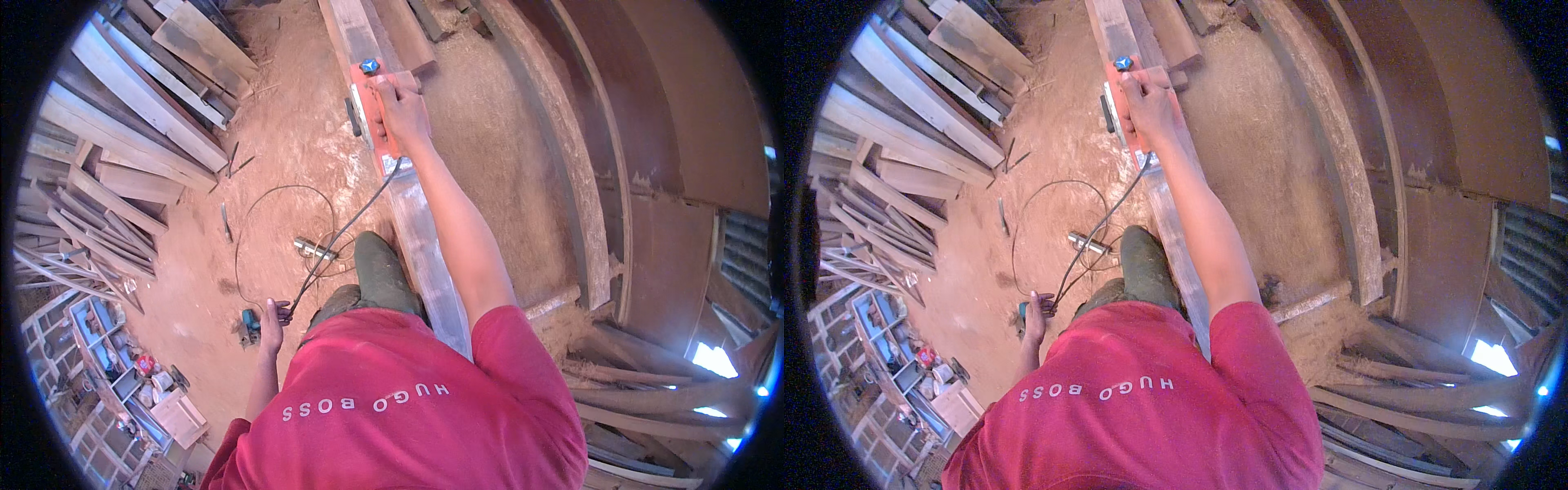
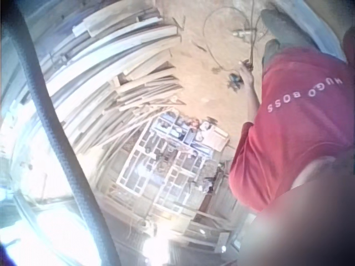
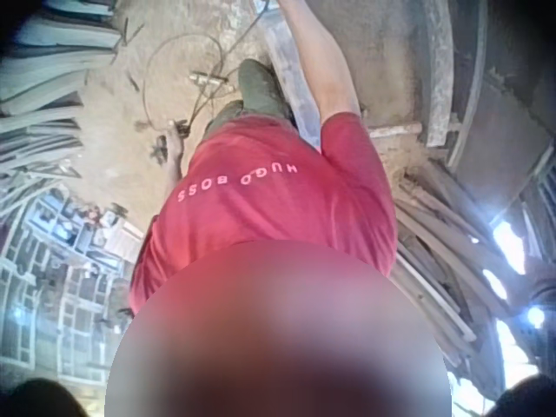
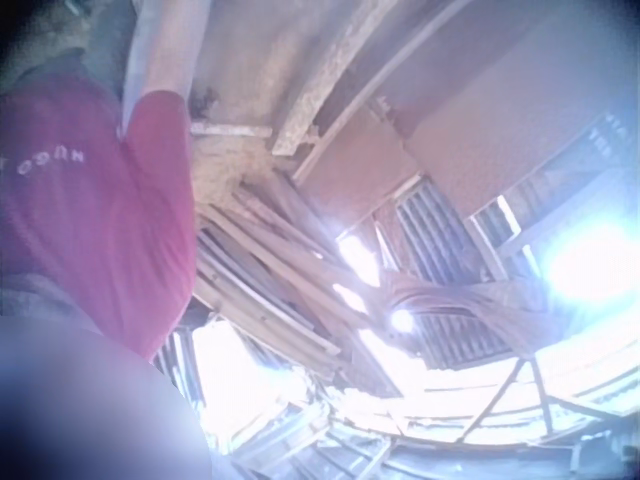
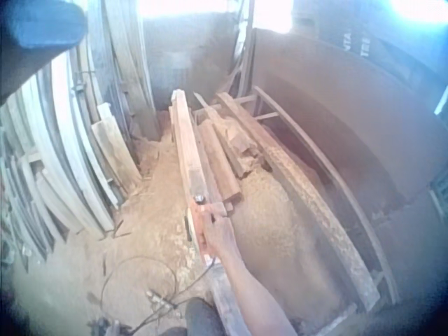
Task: The person uses a circular saw to cut a wooden beam, then uses an electric planer to smooth the surface of the wood, and finally measures the beam with a tape measure.
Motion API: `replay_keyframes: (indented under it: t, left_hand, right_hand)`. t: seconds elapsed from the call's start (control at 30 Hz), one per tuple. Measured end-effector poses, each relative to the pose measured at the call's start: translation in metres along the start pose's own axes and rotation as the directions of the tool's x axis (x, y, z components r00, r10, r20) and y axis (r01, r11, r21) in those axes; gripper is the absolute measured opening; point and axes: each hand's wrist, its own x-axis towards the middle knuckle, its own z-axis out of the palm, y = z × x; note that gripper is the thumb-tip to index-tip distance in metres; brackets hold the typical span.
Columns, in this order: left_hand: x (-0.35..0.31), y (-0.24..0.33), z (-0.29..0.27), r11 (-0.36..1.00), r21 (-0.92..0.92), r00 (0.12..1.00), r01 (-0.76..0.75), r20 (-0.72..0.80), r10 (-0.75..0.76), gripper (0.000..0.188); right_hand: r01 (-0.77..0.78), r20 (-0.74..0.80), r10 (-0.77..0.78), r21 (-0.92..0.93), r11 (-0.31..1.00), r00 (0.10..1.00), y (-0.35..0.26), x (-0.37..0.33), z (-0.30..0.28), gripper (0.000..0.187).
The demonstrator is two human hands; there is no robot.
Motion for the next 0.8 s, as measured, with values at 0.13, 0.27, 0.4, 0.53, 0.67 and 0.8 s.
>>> replay_keyframes:
  t: [0.13,0.27,0.4,0.53,0.67,0.8]
  left_hand:
    - [0.031,0.036,-0.003,0.996,-0.08,0.999,0.036,-0.029,-0.038,0.077]
    - [0.082,0.085,-0.011,0.999,0.012,0.999,0.036,0.0,-0.036,0.076]
    - [0.139,0.12,-0.038,0.99,0.077,0.99,0.121,0.063,-0.126,0.075]
    - [0.196,0.17,-0.07,0.983,0.113,0.989,0.145,0.005,-0.146,0.078]
    - [0.24,0.215,-0.091,0.985,0.127,0.992,0.116,-0.059,-0.109,0.08]
    - [0.259,0.245,-0.094,0.989,0.088,0.991,0.117,-0.072,-0.111,0.08]
  right_hand:
    - [-0.104,0.015,0.103,0.096,0.99,0.995,-0.036,0.047,0.022,0.048]
    - [-0.093,-0.021,0.096,0.119,0.989,0.995,-0.037,0.107,0.036,0.047]
    - [-0.058,0.014,0.058,0.071,0.996,0.998,-0.038,0.157,0.054,0.046]
    - [-0.051,0.032,0.05,0.055,0.997,0.998,-0.052,0.199,0.07,0.045]
    - [-0.005,-0.024,0.007,0.077,0.997,1.0,-0.042,0.25,0.082,0.046]
    - [-0.021,-0.024,0.025,0.134,0.991,0.999,-0.055,0.287,0.093,0.048]
